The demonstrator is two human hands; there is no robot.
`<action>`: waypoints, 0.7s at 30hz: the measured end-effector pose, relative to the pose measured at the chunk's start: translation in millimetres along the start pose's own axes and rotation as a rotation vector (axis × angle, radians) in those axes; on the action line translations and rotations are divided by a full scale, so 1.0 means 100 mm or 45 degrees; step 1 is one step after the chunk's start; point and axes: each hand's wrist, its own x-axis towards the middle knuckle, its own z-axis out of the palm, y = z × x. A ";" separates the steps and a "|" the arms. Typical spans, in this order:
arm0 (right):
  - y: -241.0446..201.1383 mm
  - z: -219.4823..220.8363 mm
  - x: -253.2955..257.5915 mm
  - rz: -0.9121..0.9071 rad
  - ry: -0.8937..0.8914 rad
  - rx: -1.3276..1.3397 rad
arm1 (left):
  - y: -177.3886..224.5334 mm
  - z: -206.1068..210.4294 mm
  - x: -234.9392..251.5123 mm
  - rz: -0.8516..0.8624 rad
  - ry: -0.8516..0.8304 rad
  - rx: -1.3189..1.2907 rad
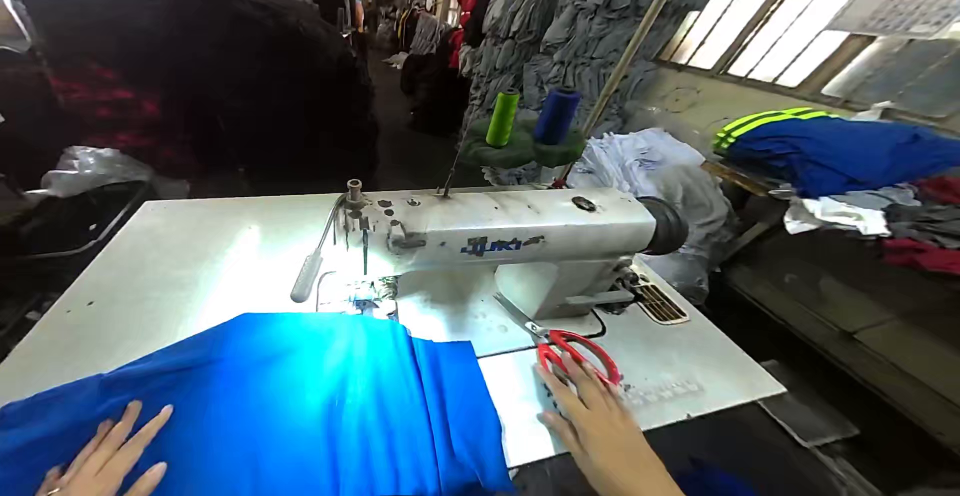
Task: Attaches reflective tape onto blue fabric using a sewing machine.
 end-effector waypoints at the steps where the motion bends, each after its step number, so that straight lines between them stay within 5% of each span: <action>1: 0.09 -0.01 -0.02 -0.010 0.004 -0.012 | -0.01 0.02 -0.02 -0.010 0.040 0.016; 4: 0.05 -0.11 -0.01 0.042 -0.015 -0.033 | 0.01 -0.05 -0.03 0.029 0.210 0.039; 11: -1.49 0.04 0.23 -0.155 -0.259 0.375 | -0.03 0.32 0.67 0.376 0.485 0.135; 17: -0.76 0.01 -0.06 -0.270 -0.398 0.201 | 0.32 0.21 0.05 0.149 0.010 0.140; 21: -0.65 -0.10 0.02 -0.152 -0.393 0.281 | 0.50 0.24 0.07 0.051 0.234 0.064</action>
